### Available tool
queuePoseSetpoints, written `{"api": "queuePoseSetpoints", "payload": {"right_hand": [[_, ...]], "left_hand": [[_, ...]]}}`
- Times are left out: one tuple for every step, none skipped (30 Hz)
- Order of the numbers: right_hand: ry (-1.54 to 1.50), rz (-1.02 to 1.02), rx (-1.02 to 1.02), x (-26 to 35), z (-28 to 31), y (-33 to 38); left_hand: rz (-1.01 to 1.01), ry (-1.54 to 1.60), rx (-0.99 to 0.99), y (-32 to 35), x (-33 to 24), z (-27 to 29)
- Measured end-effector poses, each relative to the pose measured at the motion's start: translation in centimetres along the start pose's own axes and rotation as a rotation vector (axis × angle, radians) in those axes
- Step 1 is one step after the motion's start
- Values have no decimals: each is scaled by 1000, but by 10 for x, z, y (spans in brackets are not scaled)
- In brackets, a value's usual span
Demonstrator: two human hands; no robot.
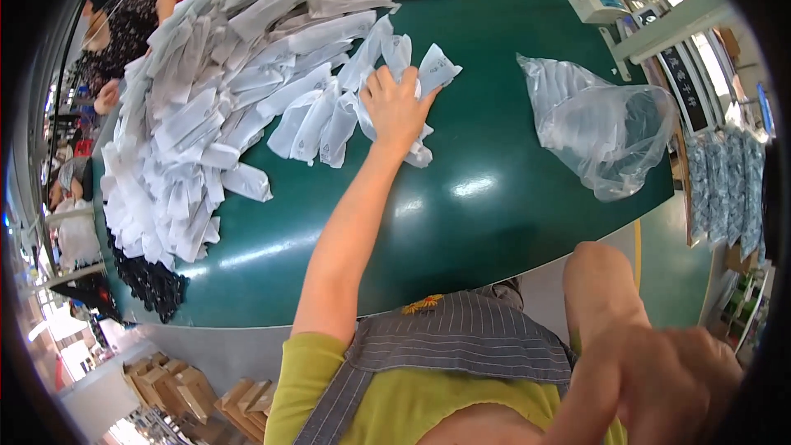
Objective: The recorder is sorting and packaging small, individually wrapped components into a larger clear plastic bag on a green assembly line table.
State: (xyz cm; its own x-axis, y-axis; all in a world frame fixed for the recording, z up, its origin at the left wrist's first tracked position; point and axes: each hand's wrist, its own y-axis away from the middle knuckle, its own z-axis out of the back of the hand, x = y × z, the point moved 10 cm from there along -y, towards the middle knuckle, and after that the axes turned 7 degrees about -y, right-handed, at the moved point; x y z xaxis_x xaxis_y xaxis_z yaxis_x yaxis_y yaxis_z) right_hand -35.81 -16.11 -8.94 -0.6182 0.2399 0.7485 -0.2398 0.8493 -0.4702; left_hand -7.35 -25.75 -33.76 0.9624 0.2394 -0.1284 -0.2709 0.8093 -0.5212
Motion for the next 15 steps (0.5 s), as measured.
{"api": "queuePoseSetpoints", "payload": {"right_hand": [[-69,-28,-17,6,-3,14],[-112,-34,-51,-3,-22,7],[-183,-64,-72,0,-21,16],[-259,-100,-92,0,-21,25],[-327,-135,-114,23,0,50],[-391,-155,-143,3,-12,32],[-464,-191,-165,1,-9,37],[-529,-208,-194,-26,-26,14],[-604,-236,-223,-36,-37,14],[-674,-272,-265,-37,-34,22],[-741,-308,-310,-39,-27,29],[-812,-345,-337,-47,-35,26],[-878,-382,-367,-33,-23,34],[-940,-416,-400,-40,-19,38],[-987,-447,-447,-40,-14,39]], "left_hand": [[53,-19,-18,11,11,7],[81,-9,-41,13,5,12],[109,-40,-63,23,13,20],[126,-61,-63,36,21,27],[177,-89,-31,48,32,32],[214,-109,-4,56,31,37],[245,-128,40,68,36,41],[243,-135,33,70,29,46],[276,-115,64,75,31,50],[310,-91,109,84,32,55],[350,-17,182,93,32,54],[363,-34,180,97,37,62],[324,94,106,102,35,74],[281,227,33,105,33,84],[243,291,31,108,43,95]]}}
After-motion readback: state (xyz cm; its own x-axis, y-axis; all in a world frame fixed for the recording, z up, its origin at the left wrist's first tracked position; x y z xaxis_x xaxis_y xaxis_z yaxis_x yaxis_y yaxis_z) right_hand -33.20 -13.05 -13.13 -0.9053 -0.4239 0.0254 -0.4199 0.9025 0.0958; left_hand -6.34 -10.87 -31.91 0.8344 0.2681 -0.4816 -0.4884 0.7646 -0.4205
